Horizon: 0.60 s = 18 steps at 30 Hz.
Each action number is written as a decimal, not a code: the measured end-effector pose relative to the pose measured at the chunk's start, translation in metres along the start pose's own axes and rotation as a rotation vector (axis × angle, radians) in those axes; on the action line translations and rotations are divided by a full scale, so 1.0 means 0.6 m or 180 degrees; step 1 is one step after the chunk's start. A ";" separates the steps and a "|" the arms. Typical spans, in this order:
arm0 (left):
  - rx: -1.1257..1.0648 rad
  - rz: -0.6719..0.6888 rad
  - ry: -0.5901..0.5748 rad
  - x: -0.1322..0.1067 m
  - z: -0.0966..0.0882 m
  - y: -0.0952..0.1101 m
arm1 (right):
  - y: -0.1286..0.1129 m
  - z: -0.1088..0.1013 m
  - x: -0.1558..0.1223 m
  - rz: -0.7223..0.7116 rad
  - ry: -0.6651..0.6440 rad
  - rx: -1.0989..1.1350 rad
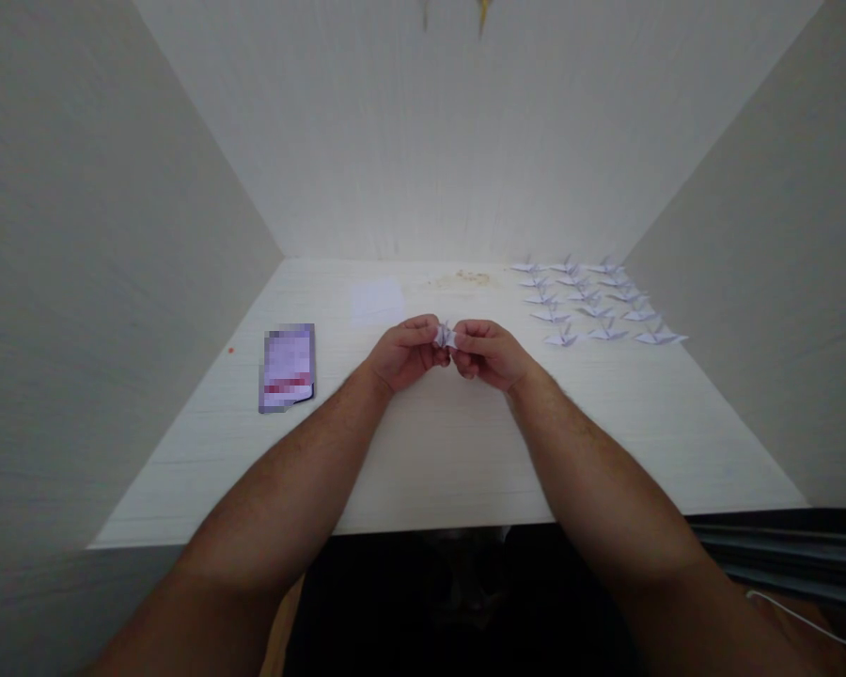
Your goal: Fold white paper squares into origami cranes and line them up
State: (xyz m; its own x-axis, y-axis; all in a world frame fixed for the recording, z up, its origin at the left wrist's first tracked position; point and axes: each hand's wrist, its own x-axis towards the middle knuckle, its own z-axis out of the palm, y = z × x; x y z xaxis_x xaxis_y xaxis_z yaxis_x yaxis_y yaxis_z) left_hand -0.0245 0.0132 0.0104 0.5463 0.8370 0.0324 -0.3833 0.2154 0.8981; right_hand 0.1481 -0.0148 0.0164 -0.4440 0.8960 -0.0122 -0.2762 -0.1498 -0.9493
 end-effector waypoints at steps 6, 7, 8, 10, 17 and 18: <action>-0.0470 -0.0048 -0.0210 -0.005 0.002 -0.001 | 0.005 0.003 -0.004 -0.0120 -0.0269 0.0284; -0.0528 -0.0054 -0.0271 -0.005 0.001 -0.002 | 0.006 0.003 -0.004 -0.0149 -0.0300 0.0324; -0.0579 -0.0051 -0.0331 -0.004 0.000 -0.003 | 0.006 0.003 -0.004 -0.0179 -0.0337 0.0363; -0.0655 -0.0044 -0.0422 -0.004 -0.002 -0.004 | 0.007 0.002 -0.005 -0.0209 -0.0411 0.0411; -0.0774 -0.0067 -0.0425 -0.006 -0.001 -0.003 | 0.007 -0.008 -0.003 -0.0122 -0.0321 0.0259; -0.0798 -0.0067 -0.0388 -0.005 -0.001 -0.003 | 0.007 -0.010 -0.001 -0.0107 -0.0258 0.0214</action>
State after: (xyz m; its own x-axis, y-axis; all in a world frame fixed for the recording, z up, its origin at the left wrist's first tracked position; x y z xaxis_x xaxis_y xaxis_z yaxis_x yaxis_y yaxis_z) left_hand -0.0259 0.0106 0.0083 0.6358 0.7676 0.0811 -0.5349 0.3625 0.7632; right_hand 0.1524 -0.0137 0.0104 -0.5003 0.8646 0.0474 -0.3477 -0.1504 -0.9255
